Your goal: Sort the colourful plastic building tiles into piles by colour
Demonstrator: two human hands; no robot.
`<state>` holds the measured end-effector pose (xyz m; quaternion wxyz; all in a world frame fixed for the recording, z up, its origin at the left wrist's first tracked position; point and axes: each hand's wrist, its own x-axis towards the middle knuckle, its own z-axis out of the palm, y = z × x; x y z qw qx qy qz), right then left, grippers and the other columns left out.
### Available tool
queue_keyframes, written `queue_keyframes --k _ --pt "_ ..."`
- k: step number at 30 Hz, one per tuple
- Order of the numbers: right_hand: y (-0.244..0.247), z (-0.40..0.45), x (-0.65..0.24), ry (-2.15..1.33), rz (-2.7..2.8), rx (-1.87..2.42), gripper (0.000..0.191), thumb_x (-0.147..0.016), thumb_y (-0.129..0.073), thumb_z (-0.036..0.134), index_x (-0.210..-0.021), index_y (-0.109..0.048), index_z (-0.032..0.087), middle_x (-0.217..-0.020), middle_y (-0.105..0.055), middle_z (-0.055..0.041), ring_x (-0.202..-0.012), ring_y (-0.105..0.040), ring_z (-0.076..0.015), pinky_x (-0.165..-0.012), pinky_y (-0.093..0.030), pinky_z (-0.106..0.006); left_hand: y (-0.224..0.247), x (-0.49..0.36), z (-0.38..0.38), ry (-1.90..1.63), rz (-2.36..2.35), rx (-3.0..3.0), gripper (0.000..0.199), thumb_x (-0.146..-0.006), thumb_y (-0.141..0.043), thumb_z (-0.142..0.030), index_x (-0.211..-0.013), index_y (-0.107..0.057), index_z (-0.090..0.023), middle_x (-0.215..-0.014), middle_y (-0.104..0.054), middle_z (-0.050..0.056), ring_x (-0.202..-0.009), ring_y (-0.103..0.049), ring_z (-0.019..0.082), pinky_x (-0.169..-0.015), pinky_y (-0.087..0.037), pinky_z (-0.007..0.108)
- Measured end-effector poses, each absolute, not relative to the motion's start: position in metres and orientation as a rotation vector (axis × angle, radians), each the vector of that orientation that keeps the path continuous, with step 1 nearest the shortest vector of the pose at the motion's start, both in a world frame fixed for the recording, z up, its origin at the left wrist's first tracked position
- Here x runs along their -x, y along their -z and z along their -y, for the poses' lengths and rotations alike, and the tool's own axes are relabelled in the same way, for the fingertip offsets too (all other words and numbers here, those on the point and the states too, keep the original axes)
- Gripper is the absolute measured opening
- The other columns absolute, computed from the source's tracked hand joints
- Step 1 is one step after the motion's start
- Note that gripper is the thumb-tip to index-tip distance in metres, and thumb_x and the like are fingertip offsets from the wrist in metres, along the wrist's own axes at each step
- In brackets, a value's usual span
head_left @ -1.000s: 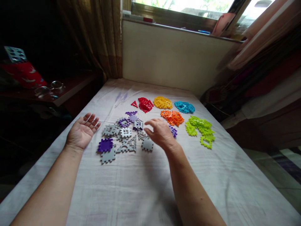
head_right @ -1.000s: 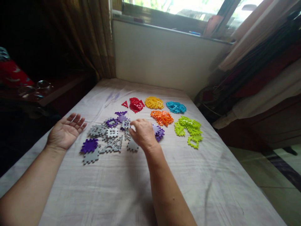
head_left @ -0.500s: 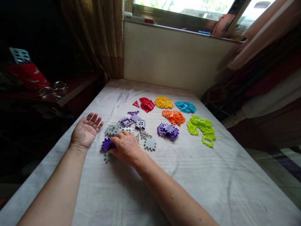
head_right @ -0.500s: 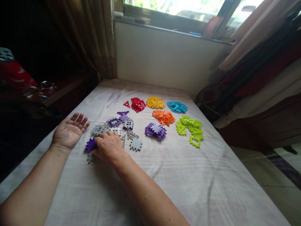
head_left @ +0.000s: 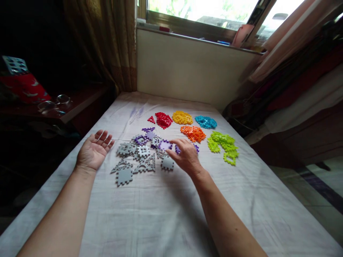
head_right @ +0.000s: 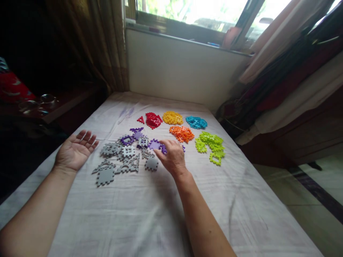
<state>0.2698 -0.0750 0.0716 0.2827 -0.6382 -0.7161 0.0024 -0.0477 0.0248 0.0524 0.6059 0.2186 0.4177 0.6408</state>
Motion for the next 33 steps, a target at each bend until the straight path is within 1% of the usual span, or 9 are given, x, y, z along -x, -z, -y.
queue_keyframes --k 3,7,12,17,21,24,27,29,33 --pt "-0.052 0.095 -0.311 0.177 1.758 1.807 0.03 -0.087 -0.065 0.041 -0.11 -0.068 0.021 -0.113 -0.07 -0.0102 -0.107 -0.059 -0.0264 -0.095 -0.042 -0.039 -0.053 0.047 -0.024 -1.477 -0.965 -0.501 0.018 -0.088 -0.051 -0.033 -0.088 -0.068 -0.026 -0.105 -0.074 0.005 -0.102 -0.068 0.02 -0.084 -0.059 0.034" --pt "-0.028 0.117 -0.335 0.327 1.785 1.838 0.03 -0.087 -0.063 0.038 -0.112 -0.068 0.022 -0.118 -0.067 -0.0107 -0.112 -0.057 -0.0272 -0.097 -0.04 -0.04 -0.052 0.047 -0.024 -1.481 -0.963 -0.527 0.015 -0.085 -0.056 -0.035 -0.089 -0.067 -0.026 -0.106 -0.074 0.005 -0.102 -0.068 0.021 -0.086 -0.058 0.035" --pt "-0.018 0.12 -0.335 0.369 1.776 1.84 0.027 -0.086 -0.062 0.032 -0.11 -0.068 0.023 -0.118 -0.067 -0.0093 -0.114 -0.055 -0.0266 -0.1 -0.039 -0.041 -0.053 0.047 -0.021 -1.486 -0.971 -0.508 0.016 -0.086 -0.053 -0.032 -0.088 -0.069 -0.026 -0.101 -0.075 0.004 -0.101 -0.069 0.021 -0.085 -0.059 0.035" --pt "-0.022 0.121 -0.329 0.368 1.761 1.81 0.022 -0.087 -0.061 0.032 -0.104 -0.07 0.022 -0.119 -0.066 -0.0101 -0.115 -0.054 -0.0274 -0.099 -0.04 -0.043 -0.057 0.044 -0.018 -1.473 -0.973 -0.47 0.022 -0.09 -0.048 -0.031 -0.085 -0.069 -0.025 -0.102 -0.075 0.004 -0.099 -0.069 0.019 -0.08 -0.06 0.032" --pt "-0.031 0.111 -0.3 0.255 1.86 1.691 0.022 -0.091 -0.055 0.029 -0.103 -0.071 0.021 -0.115 -0.069 -0.0095 -0.113 -0.057 -0.0246 -0.103 -0.04 -0.041 -0.058 0.043 -0.018 -1.479 -0.962 -0.46 0.022 -0.09 -0.048 -0.03 -0.084 -0.069 -0.024 -0.1 -0.075 0.004 -0.096 -0.069 0.019 -0.077 -0.06 0.031" --pt "-0.037 0.089 -0.263 0.093 1.968 1.673 0.029 -0.092 -0.057 0.031 -0.115 -0.069 0.02 -0.127 -0.065 -0.0113 -0.119 -0.056 -0.0237 -0.106 -0.04 -0.039 -0.057 0.043 -0.019 -1.482 -0.948 -0.45 0.024 -0.091 -0.047 -0.029 -0.084 -0.069 -0.024 -0.1 -0.075 0.004 -0.095 -0.07 0.018 -0.077 -0.06 0.031" --pt "-0.039 0.065 -0.231 -0.036 1.973 1.819 0.045 -0.091 -0.06 0.038 -0.132 -0.06 0.019 -0.143 -0.054 -0.016 -0.13 -0.05 -0.0266 -0.108 -0.039 -0.042 -0.057 0.044 -0.019 -1.482 -0.933 -0.431 0.023 -0.092 -0.047 -0.028 -0.085 -0.069 -0.023 -0.097 -0.075 0.004 -0.093 -0.07 0.017 -0.079 -0.059 0.031" --pt "-0.038 0.056 -0.216 -0.097 1.966 1.91 0.052 -0.092 -0.059 0.042 -0.137 -0.056 0.017 -0.148 -0.048 -0.0187 -0.135 -0.045 -0.0296 -0.11 -0.037 -0.046 -0.058 0.044 -0.019 -1.481 -0.925 -0.415 0.023 -0.092 -0.047 -0.027 -0.086 -0.069 -0.022 -0.094 -0.075 0.004 -0.091 -0.07 0.017 -0.079 -0.059 0.031" --pt "-0.032 0.061 -0.201 -0.152 2.038 1.854 0.049 -0.093 -0.056 0.045 -0.134 -0.059 0.019 -0.148 -0.049 -0.015 -0.137 -0.042 -0.0308 -0.111 -0.035 -0.048 -0.06 0.044 -0.019 -1.484 -0.897 -0.375 0.026 -0.093 -0.044 -0.025 -0.086 -0.068 -0.02 -0.09 -0.075 0.004 -0.087 -0.071 0.017 -0.077 -0.059 0.032"
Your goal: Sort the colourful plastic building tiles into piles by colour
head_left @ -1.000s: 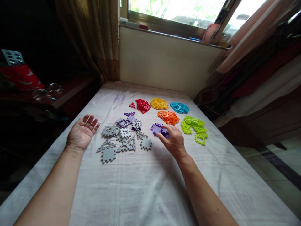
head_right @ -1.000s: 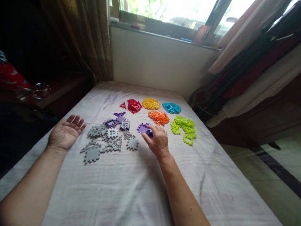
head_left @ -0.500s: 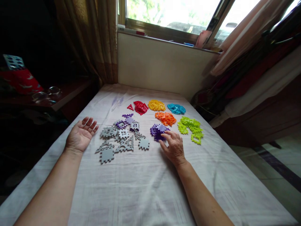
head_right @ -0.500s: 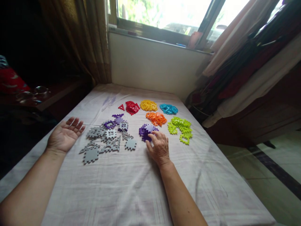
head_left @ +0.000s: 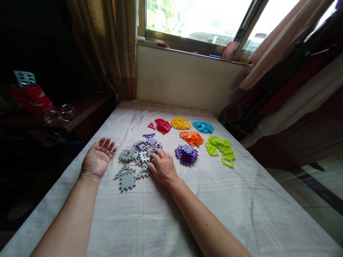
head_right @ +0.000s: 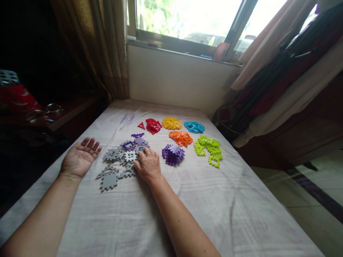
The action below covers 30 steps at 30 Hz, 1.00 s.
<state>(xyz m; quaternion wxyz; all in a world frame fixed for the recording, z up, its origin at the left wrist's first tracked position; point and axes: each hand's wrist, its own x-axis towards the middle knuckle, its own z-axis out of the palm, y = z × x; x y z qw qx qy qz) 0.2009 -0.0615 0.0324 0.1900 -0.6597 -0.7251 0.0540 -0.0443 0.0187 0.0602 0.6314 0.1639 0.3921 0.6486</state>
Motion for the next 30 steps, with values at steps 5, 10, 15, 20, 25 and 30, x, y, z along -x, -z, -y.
queue_keyframes --k 5,10,15,20,25,30 --pt "-0.025 0.082 -0.179 -0.15 2.107 1.652 0.043 -0.093 -0.058 0.043 -0.131 -0.06 0.024 -0.139 -0.058 -0.0098 -0.129 -0.05 -0.0256 -0.11 -0.035 -0.044 -0.057 0.044 -0.022 -1.481 -0.875 -0.361 0.023 -0.092 -0.047 -0.026 -0.089 -0.069 -0.02 -0.092 -0.075 0.004 -0.088 -0.071 0.018 -0.077 -0.059 0.033" --pt "-0.033 0.073 -0.174 -0.185 2.105 1.484 0.033 -0.094 -0.056 0.039 -0.123 -0.064 0.026 -0.13 -0.065 -0.0064 -0.12 -0.056 -0.0207 -0.106 -0.037 -0.038 -0.054 0.045 -0.023 -1.479 -0.87 -0.368 0.021 -0.092 -0.049 -0.027 -0.09 -0.069 -0.02 -0.094 -0.075 0.004 -0.089 -0.071 0.018 -0.078 -0.059 0.033" --pt "-0.053 0.04 -0.208 -0.129 1.874 1.96 0.029 -0.094 -0.055 0.035 -0.118 -0.066 0.022 -0.12 -0.069 -0.0092 -0.113 -0.059 -0.0224 -0.097 -0.042 -0.035 -0.057 0.043 -0.022 -1.477 -0.877 -0.361 0.026 -0.093 -0.044 -0.026 -0.089 -0.068 -0.02 -0.094 -0.074 0.004 -0.089 -0.071 0.018 -0.075 -0.06 0.033" --pt "-0.052 0.021 -0.225 -0.185 1.856 2.238 0.035 -0.092 -0.057 0.043 -0.12 -0.064 0.023 -0.112 -0.071 -0.0081 -0.104 -0.063 -0.0226 -0.087 -0.044 -0.032 -0.057 0.042 -0.023 -1.471 -0.897 -0.368 0.025 -0.093 -0.045 -0.026 -0.089 -0.069 -0.021 -0.094 -0.075 0.004 -0.09 -0.07 0.018 -0.076 -0.06 0.033" --pt "-0.051 0.021 -0.227 -0.141 1.866 2.211 0.025 -0.094 -0.053 0.036 -0.111 -0.068 0.025 -0.107 -0.072 -0.0054 -0.1 -0.064 -0.0202 -0.085 -0.044 -0.03 -0.058 0.042 -0.024 -1.47 -0.941 -0.374 0.025 -0.092 -0.046 -0.026 -0.087 -0.069 -0.021 -0.095 -0.075 0.004 -0.091 -0.07 0.019 -0.074 -0.061 0.033" --pt "-0.08 0.027 -0.257 -0.006 1.768 2.31 0.026 -0.092 -0.054 0.034 -0.107 -0.072 0.025 -0.109 -0.073 -0.0068 -0.101 -0.064 -0.0219 -0.085 -0.044 -0.032 -0.059 0.04 -0.024 -1.465 -0.981 -0.381 0.023 -0.089 -0.047 -0.023 -0.086 -0.07 -0.022 -0.094 -0.076 0.004 -0.092 -0.07 0.019 -0.073 -0.062 0.033"
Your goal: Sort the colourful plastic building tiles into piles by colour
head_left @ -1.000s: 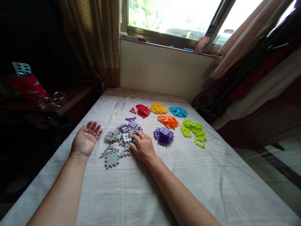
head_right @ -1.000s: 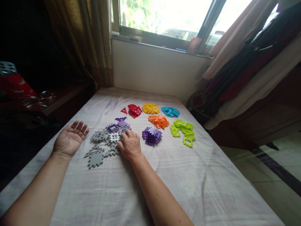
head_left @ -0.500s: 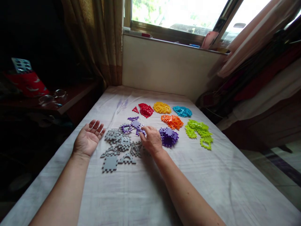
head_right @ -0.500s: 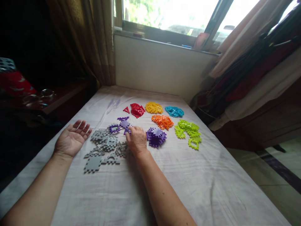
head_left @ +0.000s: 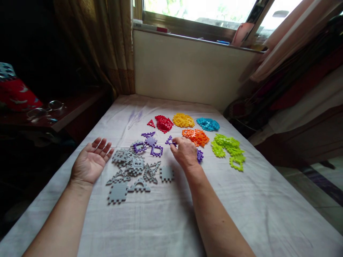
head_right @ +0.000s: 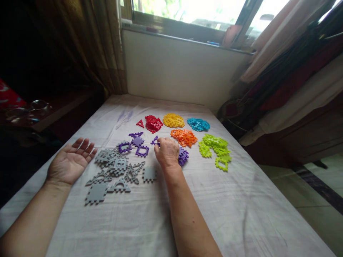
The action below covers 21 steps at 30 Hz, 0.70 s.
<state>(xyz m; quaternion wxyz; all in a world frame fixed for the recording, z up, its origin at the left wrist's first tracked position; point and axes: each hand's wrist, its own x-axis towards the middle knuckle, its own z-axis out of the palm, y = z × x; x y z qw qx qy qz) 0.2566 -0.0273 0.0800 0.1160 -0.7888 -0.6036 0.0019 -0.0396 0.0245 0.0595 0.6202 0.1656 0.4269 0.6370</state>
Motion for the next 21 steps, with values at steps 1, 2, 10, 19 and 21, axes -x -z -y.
queue_keyframes --k 1,2,10,19,21 --pt "-0.086 0.029 -0.264 0.008 1.736 2.354 0.025 -0.091 -0.054 0.034 -0.106 -0.073 0.026 -0.108 -0.073 -0.0069 -0.1 -0.064 -0.0222 -0.085 -0.044 -0.032 -0.059 0.039 -0.024 -1.464 -0.985 -0.383 0.023 -0.088 -0.047 -0.023 -0.086 -0.07 -0.022 -0.095 -0.076 0.004 -0.093 -0.07 0.019 -0.073 -0.062 0.033" --pt "-0.09 0.03 -0.27 0.014 1.708 2.398 0.025 -0.09 -0.055 0.035 -0.104 -0.074 0.026 -0.107 -0.073 -0.0069 -0.1 -0.064 -0.0226 -0.084 -0.045 -0.032 -0.059 0.039 -0.024 -1.464 -0.986 -0.385 0.022 -0.088 -0.048 -0.024 -0.086 -0.07 -0.022 -0.095 -0.076 0.004 -0.093 -0.07 0.02 -0.073 -0.062 0.033" --pt "-0.093 0.038 -0.298 -0.009 1.659 2.457 0.026 -0.084 -0.06 0.033 -0.103 -0.077 0.028 -0.112 -0.073 -0.0064 -0.106 -0.062 -0.0255 -0.09 -0.045 -0.036 -0.054 0.042 -0.025 -1.463 -0.97 -0.435 0.019 -0.088 -0.051 -0.028 -0.09 -0.069 -0.022 -0.099 -0.075 0.005 -0.094 -0.07 0.02 -0.077 -0.061 0.033" --pt "-0.067 0.026 -0.245 -0.125 2.137 2.003 0.028 -0.089 -0.058 0.032 -0.113 -0.071 0.026 -0.12 -0.071 -0.0053 -0.115 -0.056 -0.0233 -0.096 -0.041 -0.035 -0.058 0.041 -0.023 -1.465 -0.972 -0.433 0.021 -0.09 -0.049 -0.028 -0.088 -0.069 -0.022 -0.098 -0.075 0.005 -0.094 -0.07 0.019 -0.076 -0.061 0.032" --pt "-0.06 0.025 -0.233 -0.154 2.217 1.979 0.027 -0.089 -0.058 0.033 -0.112 -0.071 0.026 -0.12 -0.07 -0.0049 -0.117 -0.054 -0.0232 -0.096 -0.041 -0.035 -0.057 0.041 -0.023 -1.467 -0.978 -0.429 0.021 -0.089 -0.049 -0.027 -0.088 -0.069 -0.022 -0.099 -0.075 0.005 -0.093 -0.07 0.02 -0.076 -0.061 0.033"
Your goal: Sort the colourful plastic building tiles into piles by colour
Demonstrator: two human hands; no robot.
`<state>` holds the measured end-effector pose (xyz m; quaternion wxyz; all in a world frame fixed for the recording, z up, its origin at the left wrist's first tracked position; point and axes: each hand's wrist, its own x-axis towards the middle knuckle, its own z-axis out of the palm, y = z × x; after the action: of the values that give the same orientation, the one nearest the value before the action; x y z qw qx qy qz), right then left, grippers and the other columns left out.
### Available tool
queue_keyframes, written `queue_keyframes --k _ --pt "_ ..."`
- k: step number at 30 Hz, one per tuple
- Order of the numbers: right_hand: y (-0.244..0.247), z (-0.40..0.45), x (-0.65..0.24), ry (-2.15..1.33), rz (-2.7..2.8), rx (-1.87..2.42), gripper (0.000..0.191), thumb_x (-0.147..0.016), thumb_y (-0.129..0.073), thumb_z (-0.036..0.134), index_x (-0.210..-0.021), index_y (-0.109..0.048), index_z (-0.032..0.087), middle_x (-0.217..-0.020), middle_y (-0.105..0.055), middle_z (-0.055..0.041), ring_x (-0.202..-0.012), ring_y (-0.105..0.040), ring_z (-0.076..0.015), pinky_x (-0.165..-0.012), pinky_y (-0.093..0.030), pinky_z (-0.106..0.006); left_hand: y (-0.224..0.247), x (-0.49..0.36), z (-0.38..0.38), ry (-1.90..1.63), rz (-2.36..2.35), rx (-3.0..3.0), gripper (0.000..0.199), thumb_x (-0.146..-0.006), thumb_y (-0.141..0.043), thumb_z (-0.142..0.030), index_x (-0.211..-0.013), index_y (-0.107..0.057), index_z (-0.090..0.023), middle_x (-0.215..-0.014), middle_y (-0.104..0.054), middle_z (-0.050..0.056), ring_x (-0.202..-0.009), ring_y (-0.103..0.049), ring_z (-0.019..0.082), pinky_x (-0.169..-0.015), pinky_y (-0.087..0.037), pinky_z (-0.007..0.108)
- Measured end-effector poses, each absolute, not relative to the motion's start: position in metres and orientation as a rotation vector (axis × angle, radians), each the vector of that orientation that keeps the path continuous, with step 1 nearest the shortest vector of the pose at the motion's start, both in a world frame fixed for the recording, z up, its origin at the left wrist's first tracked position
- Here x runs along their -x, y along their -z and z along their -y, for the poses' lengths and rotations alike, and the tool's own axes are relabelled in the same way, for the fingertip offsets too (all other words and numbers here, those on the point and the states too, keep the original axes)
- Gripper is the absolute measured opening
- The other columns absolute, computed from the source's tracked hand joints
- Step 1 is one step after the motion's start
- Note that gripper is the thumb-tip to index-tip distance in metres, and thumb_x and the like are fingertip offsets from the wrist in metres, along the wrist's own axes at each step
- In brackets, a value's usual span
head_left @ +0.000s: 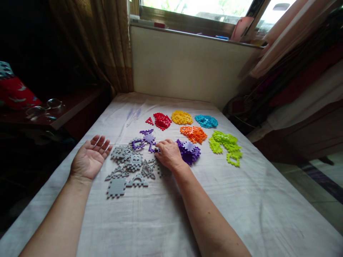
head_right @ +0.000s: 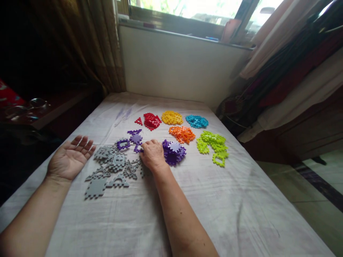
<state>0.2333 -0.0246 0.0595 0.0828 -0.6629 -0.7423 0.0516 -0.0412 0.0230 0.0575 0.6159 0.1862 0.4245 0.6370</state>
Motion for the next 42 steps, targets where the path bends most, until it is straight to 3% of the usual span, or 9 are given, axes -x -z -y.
queue_keyframes --k 7,16,23,30,39,42 --pt "-0.07 0.027 -0.238 -0.17 2.173 2.069 0.03 -0.087 -0.061 0.032 -0.115 -0.07 0.026 -0.12 -0.069 -0.0073 -0.116 -0.055 -0.0244 -0.095 -0.039 -0.036 -0.055 0.042 -0.025 -1.47 -0.967 -0.439 0.013 -0.083 -0.059 -0.029 -0.092 -0.068 -0.024 -0.1 -0.074 0.006 -0.095 -0.07 0.021 -0.083 -0.059 0.035" --pt "-0.094 0.041 -0.287 -0.18 2.027 2.356 0.033 -0.078 -0.063 0.018 -0.107 -0.075 0.028 -0.119 -0.068 -0.0078 -0.116 -0.054 -0.0282 -0.092 -0.038 -0.039 -0.059 0.039 -0.023 -1.472 -0.97 -0.408 0.019 -0.088 -0.051 -0.026 -0.088 -0.069 -0.023 -0.097 -0.075 0.005 -0.093 -0.07 0.02 -0.075 -0.061 0.033" --pt "-0.099 0.041 -0.273 -0.108 2.043 2.209 0.025 -0.085 -0.061 0.028 -0.106 -0.074 0.026 -0.12 -0.068 -0.0076 -0.117 -0.053 -0.0269 -0.094 -0.038 -0.038 -0.06 0.04 -0.022 -1.466 -0.96 -0.4 0.017 -0.088 -0.053 -0.028 -0.088 -0.068 -0.022 -0.097 -0.075 0.005 -0.089 -0.071 0.019 -0.075 -0.061 0.032" --pt "-0.077 -0.004 -0.209 -0.133 2.136 2.083 0.034 -0.091 -0.057 0.035 -0.122 -0.064 0.023 -0.125 -0.065 -0.0101 -0.113 -0.057 -0.0245 -0.093 -0.044 -0.035 -0.053 0.045 -0.026 -1.472 -0.92 -0.399 0.014 -0.085 -0.057 -0.029 -0.091 -0.068 -0.023 -0.097 -0.075 0.005 -0.093 -0.07 0.02 -0.082 -0.06 0.036" --pt "-0.06 -0.012 -0.202 -0.117 2.081 2.14 0.03 -0.089 -0.054 0.028 -0.116 -0.066 0.021 -0.118 -0.066 -0.0115 -0.109 -0.059 -0.0242 -0.09 -0.044 -0.035 -0.054 0.045 -0.026 -1.461 -0.912 -0.381 0.017 -0.088 -0.053 -0.029 -0.089 -0.069 -0.022 -0.095 -0.075 0.005 -0.093 -0.07 0.02 -0.078 -0.061 0.036" --pt "-0.058 -0.009 -0.208 -0.084 2.091 2.102 0.03 -0.089 -0.056 0.036 -0.113 -0.067 0.022 -0.125 -0.064 -0.0105 -0.115 -0.055 -0.0246 -0.093 -0.044 -0.036 -0.055 0.044 -0.025 -1.46 -0.914 -0.377 0.019 -0.088 -0.051 -0.028 -0.09 -0.069 -0.022 -0.095 -0.075 0.005 -0.092 -0.07 0.02 -0.078 -0.061 0.035"
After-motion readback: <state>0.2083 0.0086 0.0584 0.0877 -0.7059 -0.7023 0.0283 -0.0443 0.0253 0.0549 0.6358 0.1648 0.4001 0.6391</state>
